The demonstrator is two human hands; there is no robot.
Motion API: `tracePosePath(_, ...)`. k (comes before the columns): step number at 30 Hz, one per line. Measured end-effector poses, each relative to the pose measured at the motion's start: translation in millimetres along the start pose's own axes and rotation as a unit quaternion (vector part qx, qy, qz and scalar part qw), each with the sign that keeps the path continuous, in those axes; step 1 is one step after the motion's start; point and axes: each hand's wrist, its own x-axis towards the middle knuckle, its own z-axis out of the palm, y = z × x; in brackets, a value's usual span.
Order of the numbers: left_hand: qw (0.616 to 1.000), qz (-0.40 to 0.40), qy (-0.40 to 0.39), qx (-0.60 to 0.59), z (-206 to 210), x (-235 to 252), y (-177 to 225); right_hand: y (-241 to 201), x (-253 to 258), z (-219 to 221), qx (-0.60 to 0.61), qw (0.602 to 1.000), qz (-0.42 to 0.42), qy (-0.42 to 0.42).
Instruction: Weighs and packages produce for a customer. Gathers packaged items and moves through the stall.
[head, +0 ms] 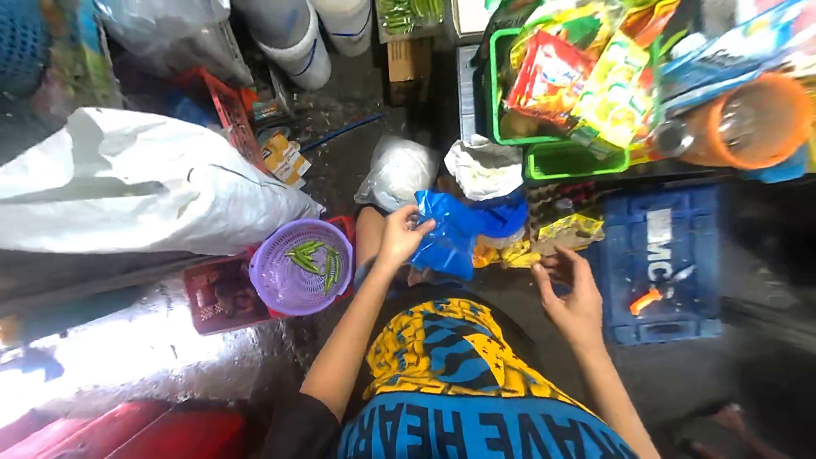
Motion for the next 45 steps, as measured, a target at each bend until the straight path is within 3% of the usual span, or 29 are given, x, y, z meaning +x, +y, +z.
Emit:
tracePosePath(5, 0.995, -0.03, 0.094, -0.031, -74.1, 77.6, -15.9, -57.0, 59.4, 29.6, -0.01, 0.998, -0.024, -0.06)
tracePosePath(9, 0.976, -0.099, 0.106, -0.161, -135.7, 140.2, -17.8, -113.2, 141.8, 85.5, -0.064, 0.98, -0.076, -0.174)
tracePosePath(12, 0.955, -0.127, 0.112, -0.243, -189.2, 195.5, -8.8, -156.9, 211.3, 140.8, -0.139, 0.961, -0.047, -0.235)
tracePosePath(15, 0.958, -0.189, 0.113, -0.184, -242.8, 244.2, -10.4, -202.8, 268.7, 178.2, -0.223, 0.93, 0.025, -0.291)
tracePosePath(19, 0.972, -0.231, -0.002, -0.037, -316.1, 281.5, 0.0, -242.8, 348.0, 189.6, -0.148, 0.969, 0.025, -0.195)
tracePosePath(24, 0.969, -0.245, 0.008, -0.021, -381.2, 304.2, 31.8, -246.5, 463.3, 201.9, -0.201, 0.969, 0.115, -0.089)
tracePosePath(28, 0.97, -0.236, 0.037, -0.045, -402.4, 333.0, 54.1, -235.1, 450.7, 221.4, -0.113, 0.99, 0.086, -0.018)
tracePosePath(35, 0.975, -0.183, -0.016, -0.122, -395.2, 377.0, 148.8, -234.1, 372.9, 233.2, 0.016, 0.98, 0.196, 0.014)
tracePosePath(38, 0.987, -0.107, -0.026, -0.121, -386.4, 392.1, 194.3, -285.1, 386.5, 230.2, 0.169, 0.959, 0.214, 0.079)
tracePosePath(41, 0.995, -0.016, -0.031, -0.089, -369.0, 405.8, 219.8, -346.2, 413.9, 237.4, 0.211, 0.966, 0.099, 0.11)
tracePosePath(43, 0.995, 0.032, -0.048, -0.079, -358.7, 415.1, 225.7, -373.2, 442.2, 257.2, 0.244, 0.963, 0.037, 0.109)
tracePosePath(45, 0.994, 0.064, -0.049, -0.071, -354.9, 429.0, 224.7, -387.7, 478.8, 280.2, 0.323, 0.944, 0.043, 0.053)
